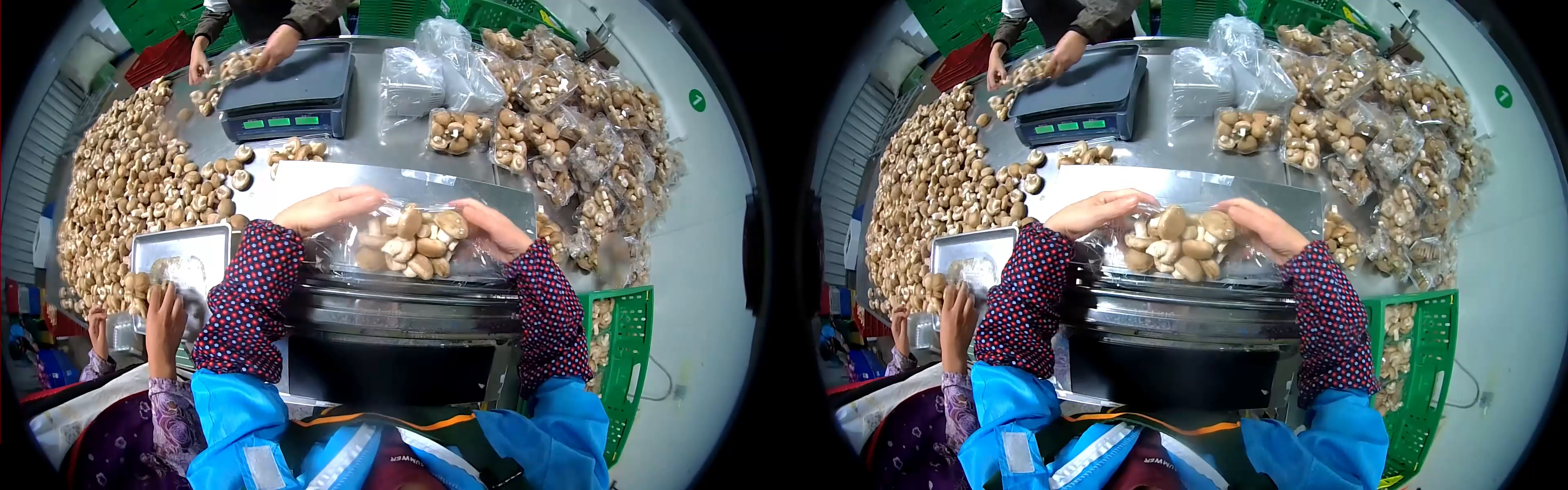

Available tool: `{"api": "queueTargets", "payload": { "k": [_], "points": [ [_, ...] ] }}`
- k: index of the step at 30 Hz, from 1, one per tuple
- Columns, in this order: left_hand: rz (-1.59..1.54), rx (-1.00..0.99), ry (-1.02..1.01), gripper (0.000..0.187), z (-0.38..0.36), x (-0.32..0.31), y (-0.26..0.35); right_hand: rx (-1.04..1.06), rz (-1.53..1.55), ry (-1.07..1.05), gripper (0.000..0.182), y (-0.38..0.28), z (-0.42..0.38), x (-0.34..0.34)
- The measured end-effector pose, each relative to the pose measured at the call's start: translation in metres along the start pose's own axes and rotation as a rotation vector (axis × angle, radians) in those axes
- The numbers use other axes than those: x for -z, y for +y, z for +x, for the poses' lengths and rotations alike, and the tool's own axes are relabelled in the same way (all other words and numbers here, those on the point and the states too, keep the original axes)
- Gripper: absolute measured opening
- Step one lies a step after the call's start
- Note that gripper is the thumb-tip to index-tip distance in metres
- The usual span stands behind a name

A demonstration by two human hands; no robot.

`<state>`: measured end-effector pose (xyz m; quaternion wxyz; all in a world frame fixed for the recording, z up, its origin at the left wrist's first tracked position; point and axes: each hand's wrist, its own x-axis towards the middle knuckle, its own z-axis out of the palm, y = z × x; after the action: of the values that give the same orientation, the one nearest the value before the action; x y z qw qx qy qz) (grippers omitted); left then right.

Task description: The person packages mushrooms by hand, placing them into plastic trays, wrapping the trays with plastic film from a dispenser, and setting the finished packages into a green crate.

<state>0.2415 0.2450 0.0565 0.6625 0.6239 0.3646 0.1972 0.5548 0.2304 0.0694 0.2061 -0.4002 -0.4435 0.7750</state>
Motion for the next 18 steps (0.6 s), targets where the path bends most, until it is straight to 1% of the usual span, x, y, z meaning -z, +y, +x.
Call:
{"api": "queueTargets", "payload": {
  "k": [1,2,3,4,6,7,8,9,10,11,12,13,14,15,16,18],
  "points": [
    [-0.079,0.106,0.0,0.054,-0.014,-0.006,0.012,-0.147,-0.082,0.03,0.052,-0.005,-0.01,-0.006],
    [-0.157,0.211,-0.002,0.056,-0.025,-0.012,0.02,-0.161,-0.098,0.127,0.056,0.009,-0.011,-0.005],
    [-0.203,0.243,0.04,0.057,-0.027,-0.019,0.018,-0.16,-0.073,0.083,0.055,0.01,-0.015,-0.004],
    [-0.171,0.179,0.015,0.058,-0.037,-0.029,0.024,-0.161,-0.046,0.039,0.055,0.011,-0.02,-0.005],
    [-0.105,0.052,-0.035,0.061,-0.063,-0.052,0.035,-0.145,-0.128,0.078,0.056,0.006,-0.058,-0.038],
    [-0.084,-0.013,-0.073,0.062,-0.077,-0.063,0.023,-0.119,-0.154,0.085,0.054,0.009,-0.078,-0.053],
    [-0.116,0.022,-0.101,0.061,-0.093,-0.077,0.019,-0.087,-0.152,0.068,0.052,0.027,-0.096,-0.056],
    [-0.142,0.114,-0.175,0.06,-0.111,-0.087,0.031,-0.141,-0.136,0.05,0.051,0.037,-0.113,-0.066],
    [-0.188,0.087,-0.178,0.06,-0.123,-0.104,0.013,-0.2,-0.084,0.053,0.049,0.054,-0.127,-0.072],
    [-0.141,0.055,-0.178,0.061,-0.138,-0.116,0.01,-0.279,-0.079,0.051,0.047,0.061,-0.141,-0.086],
    [-0.191,0.081,-0.191,0.062,-0.15,-0.125,0.006,-0.356,-0.077,0.048,0.045,0.066,-0.153,-0.099],
    [-0.242,0.107,-0.203,0.062,-0.162,-0.134,0.002,-0.3,-0.056,0.034,0.044,0.082,-0.162,-0.108],
    [-0.388,0.192,-0.228,0.063,-0.175,-0.138,-0.005,-0.24,-0.036,0.021,0.042,0.097,-0.166,-0.114],
    [-0.5,0.249,-0.206,0.062,-0.183,-0.139,-0.03,-0.201,-0.049,0.051,0.04,0.104,-0.164,-0.119],
    [-0.539,0.235,-0.159,0.054,-0.188,-0.136,-0.055,-0.256,-0.034,0.085,0.041,0.118,-0.159,-0.114],
    [-0.515,0.336,0.079,0.032,-0.192,-0.142,-0.091,-0.235,0.003,0.15,0.043,0.146,-0.151,-0.106]
  ]
}}
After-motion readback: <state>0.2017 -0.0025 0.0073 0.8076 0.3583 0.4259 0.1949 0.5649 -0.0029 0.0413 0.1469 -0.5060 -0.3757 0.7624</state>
